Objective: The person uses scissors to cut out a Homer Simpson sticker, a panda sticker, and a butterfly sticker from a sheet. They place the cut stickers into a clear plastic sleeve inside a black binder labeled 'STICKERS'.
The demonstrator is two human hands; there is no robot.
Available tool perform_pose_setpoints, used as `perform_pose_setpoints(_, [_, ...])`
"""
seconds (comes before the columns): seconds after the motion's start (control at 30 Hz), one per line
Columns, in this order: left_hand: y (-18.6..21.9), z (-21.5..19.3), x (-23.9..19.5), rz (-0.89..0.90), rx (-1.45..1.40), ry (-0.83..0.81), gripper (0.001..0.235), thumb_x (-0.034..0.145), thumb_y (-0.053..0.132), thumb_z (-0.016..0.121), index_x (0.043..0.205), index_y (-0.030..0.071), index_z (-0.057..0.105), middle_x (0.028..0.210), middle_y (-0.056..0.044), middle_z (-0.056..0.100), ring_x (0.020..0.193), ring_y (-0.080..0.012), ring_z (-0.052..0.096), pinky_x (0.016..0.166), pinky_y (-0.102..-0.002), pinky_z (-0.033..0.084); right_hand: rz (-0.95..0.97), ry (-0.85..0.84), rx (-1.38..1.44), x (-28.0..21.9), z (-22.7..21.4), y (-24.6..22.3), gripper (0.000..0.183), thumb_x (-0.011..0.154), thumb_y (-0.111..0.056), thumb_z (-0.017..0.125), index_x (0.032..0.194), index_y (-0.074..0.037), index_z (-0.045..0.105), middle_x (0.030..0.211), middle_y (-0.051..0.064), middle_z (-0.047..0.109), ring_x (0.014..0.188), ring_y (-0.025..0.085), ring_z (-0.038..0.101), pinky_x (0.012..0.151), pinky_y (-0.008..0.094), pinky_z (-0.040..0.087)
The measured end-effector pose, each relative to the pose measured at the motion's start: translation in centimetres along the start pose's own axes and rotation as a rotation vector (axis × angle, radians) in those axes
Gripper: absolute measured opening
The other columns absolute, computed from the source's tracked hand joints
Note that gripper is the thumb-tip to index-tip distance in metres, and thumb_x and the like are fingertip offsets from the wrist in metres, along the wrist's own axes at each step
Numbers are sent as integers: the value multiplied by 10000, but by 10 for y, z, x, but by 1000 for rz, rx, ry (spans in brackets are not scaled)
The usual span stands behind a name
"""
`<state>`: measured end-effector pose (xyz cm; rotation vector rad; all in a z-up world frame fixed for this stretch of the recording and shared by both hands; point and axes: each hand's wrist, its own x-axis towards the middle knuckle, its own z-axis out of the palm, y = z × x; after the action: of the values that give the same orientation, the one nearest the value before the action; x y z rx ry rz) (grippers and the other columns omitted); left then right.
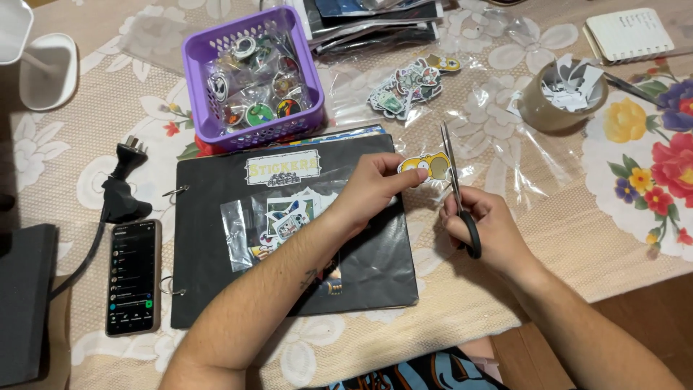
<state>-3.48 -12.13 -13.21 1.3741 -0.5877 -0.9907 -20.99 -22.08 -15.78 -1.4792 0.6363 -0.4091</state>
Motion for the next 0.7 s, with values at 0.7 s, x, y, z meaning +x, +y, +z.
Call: perform_pose_setpoints(0.7, [19, -9, -42, -14, -48, -108, 184, 764, 159, 824, 842, 14, 742, 653, -2, 630, 640, -44, 569, 624, -171, 447, -106, 122, 204, -16, 8, -46, 216, 840, -77, 758, 854, -15, 552, 801, 169, 658, 449, 138, 606, 434, 266, 517])
